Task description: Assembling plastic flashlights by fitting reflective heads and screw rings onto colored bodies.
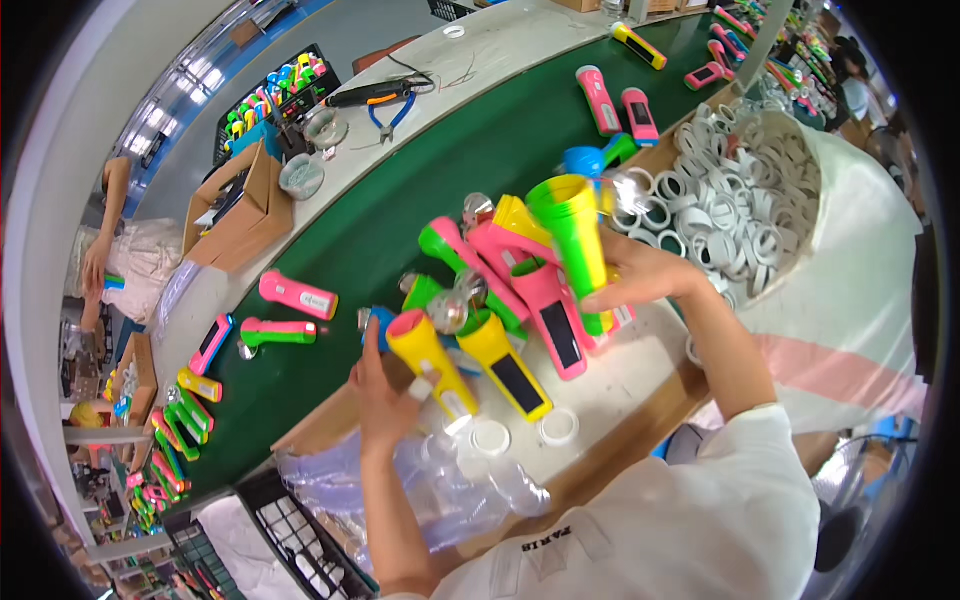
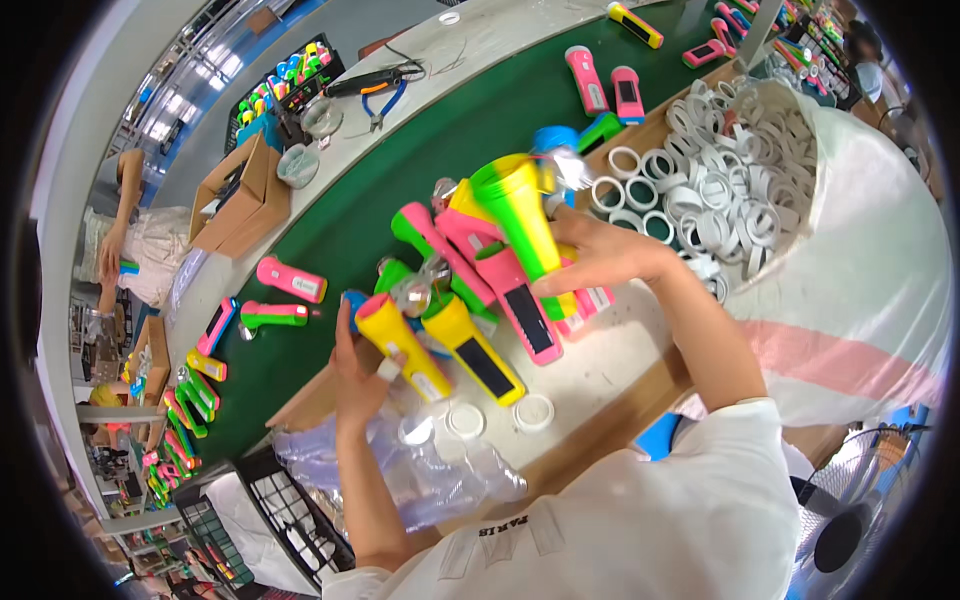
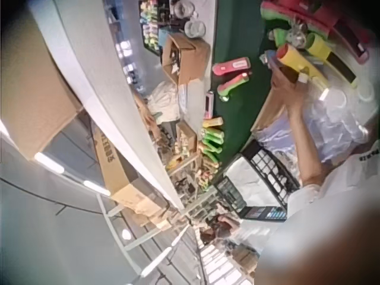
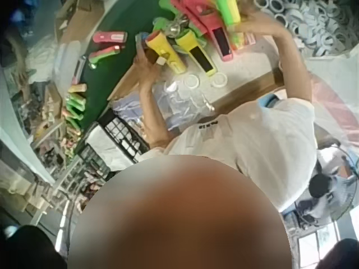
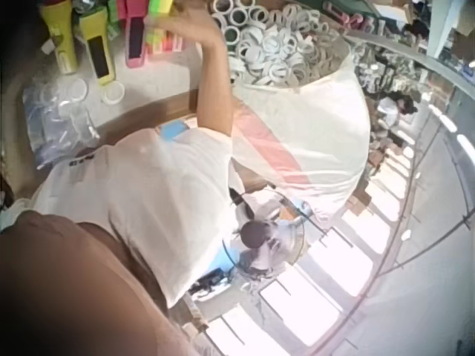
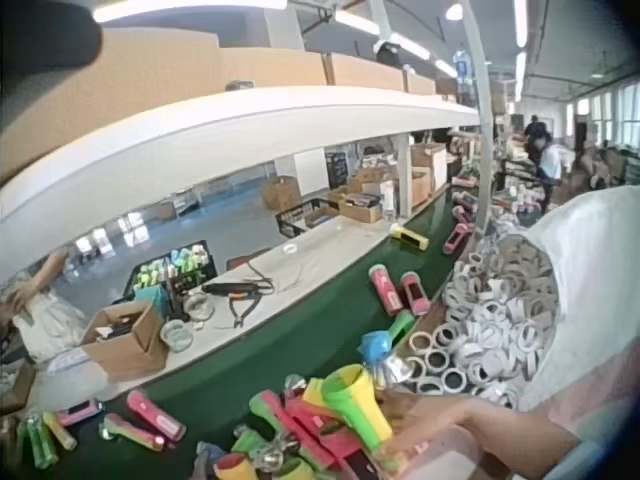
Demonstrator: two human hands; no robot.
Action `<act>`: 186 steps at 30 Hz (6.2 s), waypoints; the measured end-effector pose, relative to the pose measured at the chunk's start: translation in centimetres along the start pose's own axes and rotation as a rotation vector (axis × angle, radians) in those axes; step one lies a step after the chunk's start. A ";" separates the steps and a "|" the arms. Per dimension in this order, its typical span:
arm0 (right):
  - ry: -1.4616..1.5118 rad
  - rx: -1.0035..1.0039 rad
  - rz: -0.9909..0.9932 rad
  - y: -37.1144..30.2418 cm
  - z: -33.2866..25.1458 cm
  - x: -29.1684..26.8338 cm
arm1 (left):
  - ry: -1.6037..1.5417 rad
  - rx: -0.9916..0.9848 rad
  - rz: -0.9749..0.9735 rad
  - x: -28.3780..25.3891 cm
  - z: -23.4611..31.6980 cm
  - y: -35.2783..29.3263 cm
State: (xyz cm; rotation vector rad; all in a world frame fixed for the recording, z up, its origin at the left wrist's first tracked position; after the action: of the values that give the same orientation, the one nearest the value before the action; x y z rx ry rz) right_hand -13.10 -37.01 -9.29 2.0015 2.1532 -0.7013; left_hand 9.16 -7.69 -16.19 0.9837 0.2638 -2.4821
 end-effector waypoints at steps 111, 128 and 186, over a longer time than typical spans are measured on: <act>-0.328 -0.370 0.215 -6.8 -6.6 20.1 | 0.105 0.051 -0.263 -6.1 15.2 -18.7; -0.462 -0.123 -0.083 -6.1 -7.4 19.2 | 0.449 0.274 -0.227 -4.9 14.0 -19.7; 0.412 -0.260 0.413 -1.1 -5.6 21.8 | 0.174 0.029 -0.241 2.9 10.4 -16.1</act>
State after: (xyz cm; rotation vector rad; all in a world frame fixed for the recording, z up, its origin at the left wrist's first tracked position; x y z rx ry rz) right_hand -15.53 -14.85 -12.61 2.4798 1.7811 0.0515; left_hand -6.59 1.96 -10.47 1.2479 0.4255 -2.6215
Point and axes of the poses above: each hand's wrist, its own y-axis towards the middle knuckle, its own x-axis out of the palm, z = x × y, the point moved 2 cm from there along y, towards the middle knuckle, and after that the axes turned 13 degrees about -z, right-handed, at the moved point
